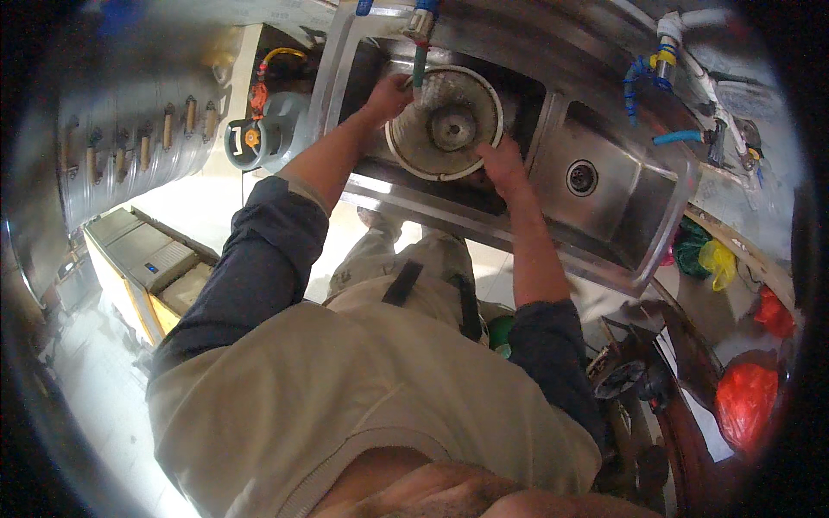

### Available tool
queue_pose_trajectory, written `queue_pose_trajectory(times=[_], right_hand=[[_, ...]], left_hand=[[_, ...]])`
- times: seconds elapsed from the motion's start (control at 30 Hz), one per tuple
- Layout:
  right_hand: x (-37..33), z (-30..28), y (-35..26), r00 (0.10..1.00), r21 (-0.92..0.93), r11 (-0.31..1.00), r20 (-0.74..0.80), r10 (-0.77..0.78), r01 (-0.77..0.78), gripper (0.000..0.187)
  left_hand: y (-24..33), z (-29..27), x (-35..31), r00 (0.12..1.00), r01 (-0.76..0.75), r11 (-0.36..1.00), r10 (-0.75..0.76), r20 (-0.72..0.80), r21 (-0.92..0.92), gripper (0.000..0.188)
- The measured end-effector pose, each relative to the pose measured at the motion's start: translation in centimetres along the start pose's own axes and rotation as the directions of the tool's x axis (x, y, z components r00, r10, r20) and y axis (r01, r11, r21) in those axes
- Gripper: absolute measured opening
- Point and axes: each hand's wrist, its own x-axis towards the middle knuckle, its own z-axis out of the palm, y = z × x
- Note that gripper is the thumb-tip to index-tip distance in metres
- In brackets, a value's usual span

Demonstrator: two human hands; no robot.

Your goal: The person rinses a metal strainer under a tap, then places it into a white bucket. They insert a wooden disc and a perforated metal disc into the bucket, followed by a white plastic funnel. Finally, they place a small metal ring into the center of the wooden disc.

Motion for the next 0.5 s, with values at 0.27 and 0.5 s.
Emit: queue_pose_trajectory(times=[0.27,0.5], right_hand=[[-2.2,3.0,0.1,0.979,0.118,0.991,-0.197,-0.045,0.069,0.042],[-3.4,2.5,-0.9,0.985,0.217,0.974,-0.145,0.095,-0.062,0.053]], left_hand=[[0.0,-1.1,-2.4,0.978,-0.152,0.876,0.201,-0.06,0.457,0.047],[9.8,-0.6,-4.5,0.957,-0.175,0.865,0.261,-0.125,0.47,0.043]])
